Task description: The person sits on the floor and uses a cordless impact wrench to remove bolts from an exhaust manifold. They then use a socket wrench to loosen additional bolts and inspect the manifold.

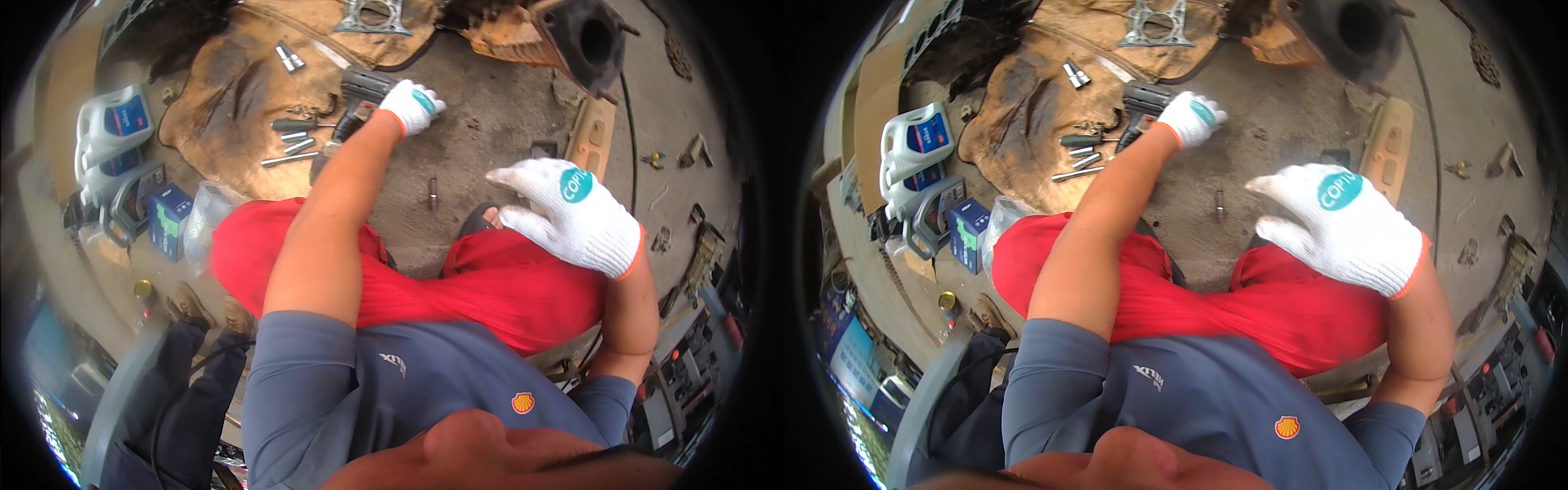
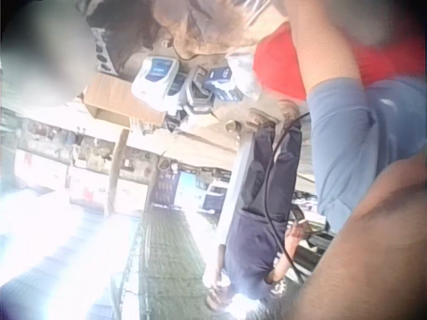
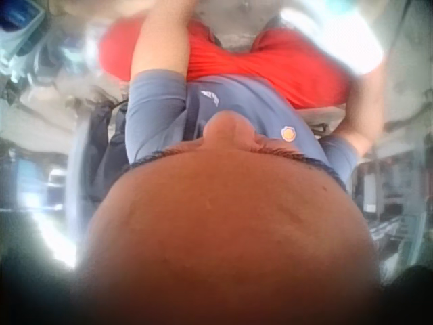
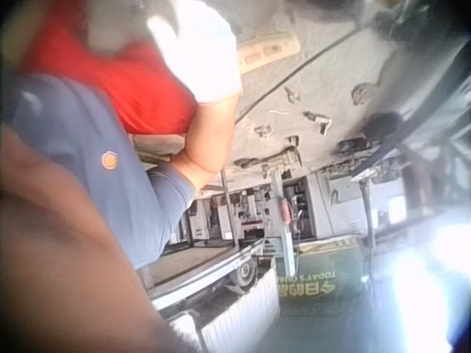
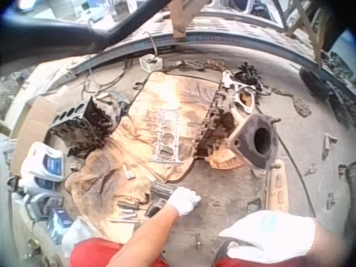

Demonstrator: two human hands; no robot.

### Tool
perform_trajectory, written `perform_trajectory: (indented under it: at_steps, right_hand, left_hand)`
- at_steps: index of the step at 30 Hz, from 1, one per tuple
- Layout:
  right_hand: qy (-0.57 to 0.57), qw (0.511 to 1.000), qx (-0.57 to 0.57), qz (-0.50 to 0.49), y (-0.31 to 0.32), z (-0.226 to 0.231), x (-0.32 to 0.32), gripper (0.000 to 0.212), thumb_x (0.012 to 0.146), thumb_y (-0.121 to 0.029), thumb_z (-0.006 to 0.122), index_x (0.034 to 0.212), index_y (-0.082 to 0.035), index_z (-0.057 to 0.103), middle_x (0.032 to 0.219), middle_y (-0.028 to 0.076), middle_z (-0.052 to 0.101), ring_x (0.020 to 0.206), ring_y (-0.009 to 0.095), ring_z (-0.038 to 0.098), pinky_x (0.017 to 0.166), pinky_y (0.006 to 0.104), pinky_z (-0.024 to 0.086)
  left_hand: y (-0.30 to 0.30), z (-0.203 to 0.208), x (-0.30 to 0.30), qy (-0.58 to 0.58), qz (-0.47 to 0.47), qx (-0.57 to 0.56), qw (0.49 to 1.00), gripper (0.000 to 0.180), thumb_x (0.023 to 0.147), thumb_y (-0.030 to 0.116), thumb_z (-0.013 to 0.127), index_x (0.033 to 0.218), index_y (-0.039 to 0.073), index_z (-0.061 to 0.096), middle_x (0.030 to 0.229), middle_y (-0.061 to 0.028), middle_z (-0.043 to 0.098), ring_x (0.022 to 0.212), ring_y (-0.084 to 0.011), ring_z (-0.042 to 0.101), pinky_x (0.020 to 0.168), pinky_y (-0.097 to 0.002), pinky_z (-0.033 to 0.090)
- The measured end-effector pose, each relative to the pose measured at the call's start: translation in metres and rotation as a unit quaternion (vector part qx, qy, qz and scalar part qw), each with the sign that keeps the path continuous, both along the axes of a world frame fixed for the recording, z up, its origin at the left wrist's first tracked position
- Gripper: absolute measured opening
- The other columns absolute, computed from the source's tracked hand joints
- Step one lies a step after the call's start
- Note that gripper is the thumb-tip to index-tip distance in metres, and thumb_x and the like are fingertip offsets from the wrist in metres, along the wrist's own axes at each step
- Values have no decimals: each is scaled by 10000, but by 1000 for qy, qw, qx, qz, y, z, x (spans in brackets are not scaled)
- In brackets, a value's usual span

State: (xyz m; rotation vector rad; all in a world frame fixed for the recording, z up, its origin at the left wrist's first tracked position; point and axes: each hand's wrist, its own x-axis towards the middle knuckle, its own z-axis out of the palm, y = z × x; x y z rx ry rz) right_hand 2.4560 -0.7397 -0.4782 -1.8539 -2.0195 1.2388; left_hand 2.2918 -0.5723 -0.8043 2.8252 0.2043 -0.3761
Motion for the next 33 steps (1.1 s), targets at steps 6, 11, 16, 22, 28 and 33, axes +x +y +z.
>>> perform_trajectory:
  at_steps: [6,11,16,22,28,33]
  right_hand:
    - [4,999,-36,15,9,-4,-1,395,958,-222,725,1315,-64,663,1160,176,700,1100,382,666,974,446,523]
    - [25,998,-36,41,16,-17,-3,391,957,-214,725,1308,-53,663,1148,182,699,1073,381,673,951,434,535]
    - [37,996,-36,70,28,-27,-3,387,956,-221,721,1298,-48,662,1159,185,707,1067,381,684,937,438,548]
    - [43,995,-33,79,46,-43,-2,383,983,-301,695,1293,-79,657,1152,181,709,1084,387,673,934,457,544]
    - [26,996,-82,38,56,-66,16,373,1019,-294,654,1303,-52,661,1217,183,706,1140,368,676,981,428,541]
    - [-36,982,-184,-33,40,-96,38,424,1039,-377,610,1323,-66,659,1240,194,709,1146,374,681,978,426,535]
  left_hand:
    - [-37,13,12,-62,58,-13,996,236,1004,366,608,1019,148,697,969,-83,733,970,-283,709,876,-432,506]
    - [-45,17,-11,-114,148,-38,982,270,1024,390,596,1034,133,676,937,-87,727,925,-292,700,844,-439,499]
    - [7,65,-47,-93,221,-72,968,274,1044,349,545,991,121,688,863,-138,738,831,-344,728,767,-487,565]
    - [129,102,-164,42,26,94,994,245,1051,335,532,1007,133,665,888,-89,714,854,-312,717,755,-440,552]
    - [111,107,-282,157,51,32,986,375,988,315,659,1302,114,616,998,-109,678,963,-311,679,821,-447,534]
    - [24,35,-303,41,252,14,967,482,917,241,697,1345,43,596,1263,-201,670,1109,-383,652,970,-456,522]
